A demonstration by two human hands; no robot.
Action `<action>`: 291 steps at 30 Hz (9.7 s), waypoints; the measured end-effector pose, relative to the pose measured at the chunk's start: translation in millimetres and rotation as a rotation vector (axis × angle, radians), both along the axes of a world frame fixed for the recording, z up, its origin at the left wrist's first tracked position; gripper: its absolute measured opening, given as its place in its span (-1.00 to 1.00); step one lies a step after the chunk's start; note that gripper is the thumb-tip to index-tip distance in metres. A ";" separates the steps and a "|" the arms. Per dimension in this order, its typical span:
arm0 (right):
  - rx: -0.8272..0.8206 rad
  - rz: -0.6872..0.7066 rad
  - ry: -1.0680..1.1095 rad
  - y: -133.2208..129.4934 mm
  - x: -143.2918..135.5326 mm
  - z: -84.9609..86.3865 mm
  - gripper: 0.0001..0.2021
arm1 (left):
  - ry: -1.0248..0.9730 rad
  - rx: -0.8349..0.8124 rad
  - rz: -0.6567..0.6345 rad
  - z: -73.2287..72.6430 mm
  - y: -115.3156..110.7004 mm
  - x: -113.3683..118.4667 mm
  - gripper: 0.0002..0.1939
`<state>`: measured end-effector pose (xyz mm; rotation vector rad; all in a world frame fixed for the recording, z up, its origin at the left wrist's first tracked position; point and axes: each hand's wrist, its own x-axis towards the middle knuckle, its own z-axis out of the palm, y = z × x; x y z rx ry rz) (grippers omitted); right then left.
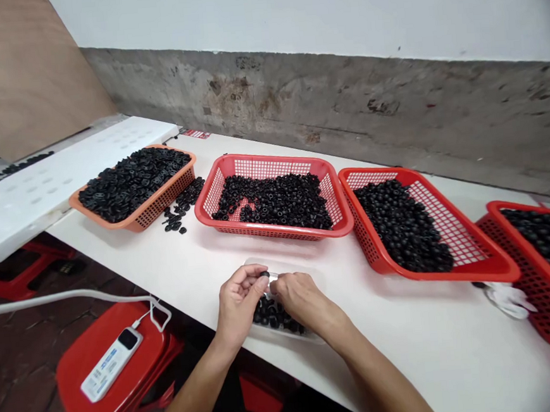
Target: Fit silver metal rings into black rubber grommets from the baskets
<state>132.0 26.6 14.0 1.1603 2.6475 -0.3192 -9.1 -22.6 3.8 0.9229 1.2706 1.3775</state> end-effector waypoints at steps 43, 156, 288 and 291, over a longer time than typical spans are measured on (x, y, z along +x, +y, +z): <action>0.003 0.046 0.981 -2.5 22.9 45.8 -0.89 | -0.531 -0.154 -0.231 11.5 -2.4 -3.9 -0.82; 0.209 -0.388 1.106 45.6 49.5 46.2 -0.84 | -0.337 0.008 -0.581 18.7 122.6 17.2 -0.66; 0.674 0.222 0.769 11.7 8.2 52.7 -0.89 | -0.410 0.027 -0.259 25.3 14.0 -0.9 -0.82; 0.653 0.241 0.749 12.4 11.4 53.5 -0.88 | -0.354 0.017 -0.308 25.1 11.4 -3.0 -0.80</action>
